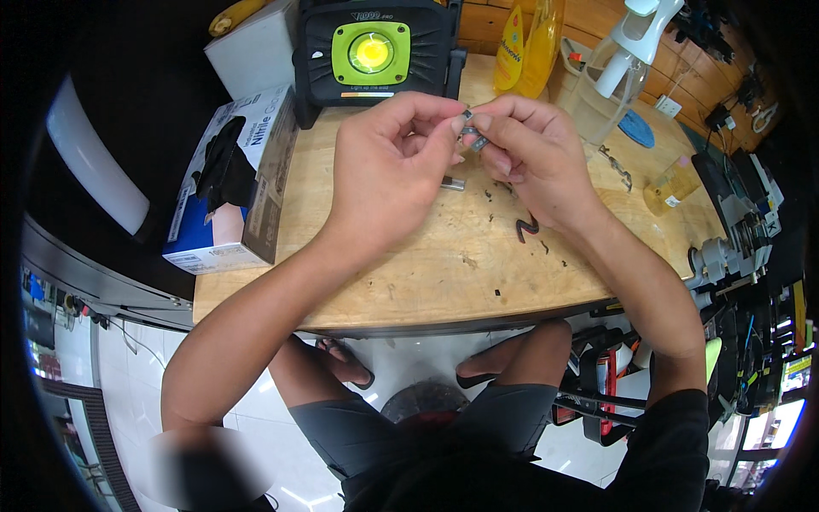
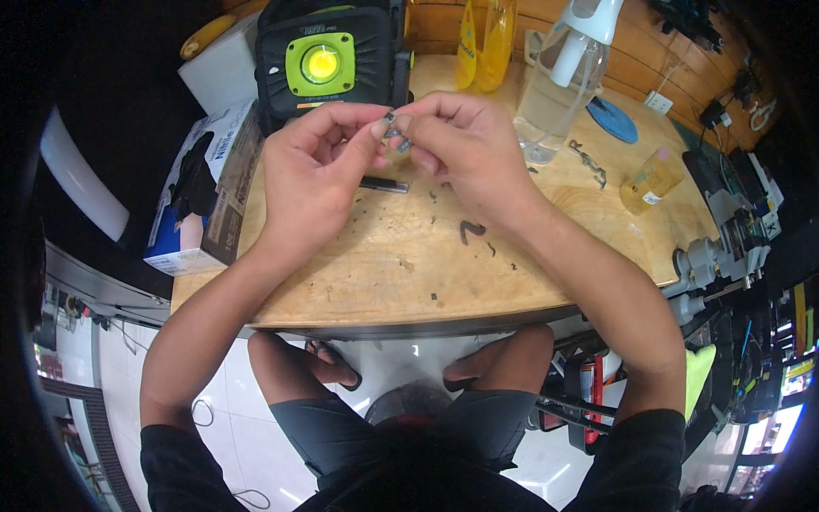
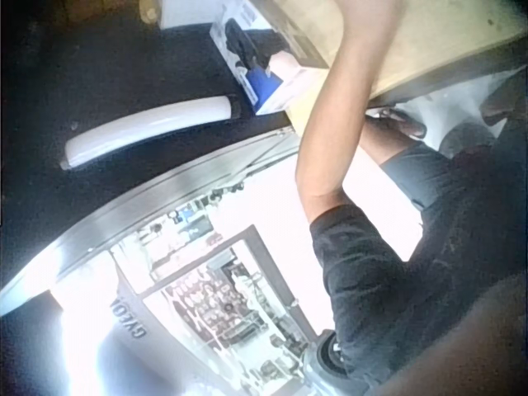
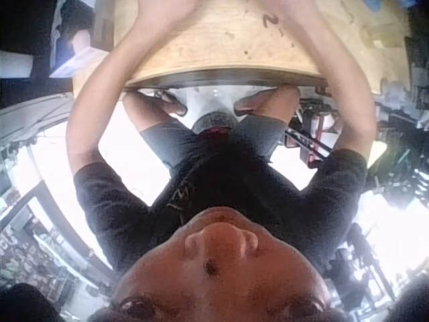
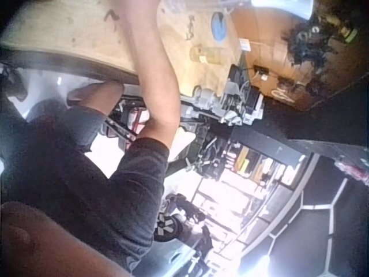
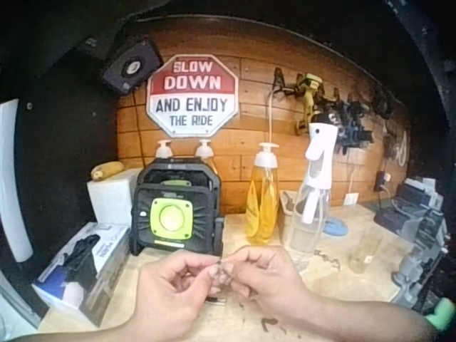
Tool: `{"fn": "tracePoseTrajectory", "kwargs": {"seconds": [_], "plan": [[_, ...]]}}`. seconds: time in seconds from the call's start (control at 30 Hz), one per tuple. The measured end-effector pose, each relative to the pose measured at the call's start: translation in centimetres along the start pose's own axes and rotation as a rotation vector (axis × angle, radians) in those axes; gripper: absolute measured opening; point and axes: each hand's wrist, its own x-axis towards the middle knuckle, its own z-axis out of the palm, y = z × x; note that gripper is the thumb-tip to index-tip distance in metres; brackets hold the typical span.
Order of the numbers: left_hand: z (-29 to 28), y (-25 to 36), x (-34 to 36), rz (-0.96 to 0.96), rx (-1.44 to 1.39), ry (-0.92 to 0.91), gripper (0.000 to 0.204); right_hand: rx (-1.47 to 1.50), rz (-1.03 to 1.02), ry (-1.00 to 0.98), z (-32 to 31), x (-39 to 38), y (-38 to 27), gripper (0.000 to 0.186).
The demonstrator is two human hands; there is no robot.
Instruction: The person uses a metal file to smooth the edges of small metal components on a wooden workbench. They repeatedly pick up the parts, file specific edges, and inspect the results by hand.
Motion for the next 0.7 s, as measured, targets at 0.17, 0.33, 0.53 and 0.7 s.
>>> {"fn": "tracePoseTrajectory", "kwargs": {"seconds": [0.17,0.33,0.53,0.7], "plan": [[0.0,0.5,-0.1,0.008,0.003,-0.001,0.017,0.039,0.006,-0.009,-0.2,0.1,0.1,0.014],[0.4,-0.3,-0.3,0.08,-0.017,0.011,0.014,0.107,0.017,-0.01,0.0,-0.1,-0.1,0.012],[0.6,-0.7,-0.5,0.14,0.005,0.005,0.014,0.117,-0.009,-0.001,-0.1,-0.3,0.2,0.01],[0.7,-0.4,-0.4,0.105,-0.016,0.021,0.015,0.08,-0.02,0.005,0.0,-0.1,0.1,0.011]]}}
